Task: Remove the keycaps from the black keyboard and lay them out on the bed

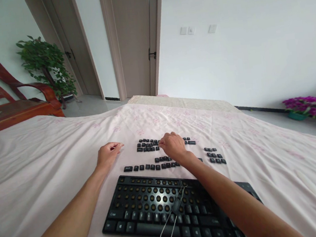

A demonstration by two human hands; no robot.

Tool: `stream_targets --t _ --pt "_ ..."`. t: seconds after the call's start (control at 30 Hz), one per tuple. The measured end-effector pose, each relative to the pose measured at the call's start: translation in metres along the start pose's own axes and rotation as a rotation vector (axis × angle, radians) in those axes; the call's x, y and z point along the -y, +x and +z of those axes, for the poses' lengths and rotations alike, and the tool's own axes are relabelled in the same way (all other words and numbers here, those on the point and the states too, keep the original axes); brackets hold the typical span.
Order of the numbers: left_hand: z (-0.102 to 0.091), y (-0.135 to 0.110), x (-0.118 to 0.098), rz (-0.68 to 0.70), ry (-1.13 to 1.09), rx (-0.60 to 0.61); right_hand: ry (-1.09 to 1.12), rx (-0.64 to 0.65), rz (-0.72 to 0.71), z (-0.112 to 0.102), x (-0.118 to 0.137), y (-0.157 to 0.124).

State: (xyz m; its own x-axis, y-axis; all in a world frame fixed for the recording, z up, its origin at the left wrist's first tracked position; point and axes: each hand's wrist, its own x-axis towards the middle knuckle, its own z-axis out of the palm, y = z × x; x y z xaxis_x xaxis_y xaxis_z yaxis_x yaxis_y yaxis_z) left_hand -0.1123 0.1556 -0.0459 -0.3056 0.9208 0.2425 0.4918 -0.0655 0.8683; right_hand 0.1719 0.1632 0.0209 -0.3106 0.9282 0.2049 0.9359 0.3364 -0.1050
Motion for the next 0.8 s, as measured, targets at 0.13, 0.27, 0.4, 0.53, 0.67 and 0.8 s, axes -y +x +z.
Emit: stream_targets --t 0.13,0.27,0.4,0.53,0.67,0.8 --pt "0.0 0.0 0.0 0.011 0.015 -0.003 0.081 0.031 -0.044 -0.001 -0.001 -0.01" --pt "0.001 0.001 0.001 0.003 0.014 0.006 0.074 0.064 -0.169 -0.002 0.005 -0.019" --pt "0.001 0.001 0.003 -0.002 0.0 0.014 0.058 0.107 -0.202 -0.002 0.012 -0.021" --pt "0.0 0.0 0.001 -0.005 0.0 0.02 0.083 0.116 -0.191 -0.002 0.012 -0.018" --pt "0.0 -0.001 -0.001 -0.006 -0.003 0.016 0.097 0.017 -0.091 -0.002 0.0 -0.012" --pt "0.0 -0.001 -0.002 -0.015 -0.012 0.012 0.046 -0.038 0.009 0.002 -0.013 -0.005"
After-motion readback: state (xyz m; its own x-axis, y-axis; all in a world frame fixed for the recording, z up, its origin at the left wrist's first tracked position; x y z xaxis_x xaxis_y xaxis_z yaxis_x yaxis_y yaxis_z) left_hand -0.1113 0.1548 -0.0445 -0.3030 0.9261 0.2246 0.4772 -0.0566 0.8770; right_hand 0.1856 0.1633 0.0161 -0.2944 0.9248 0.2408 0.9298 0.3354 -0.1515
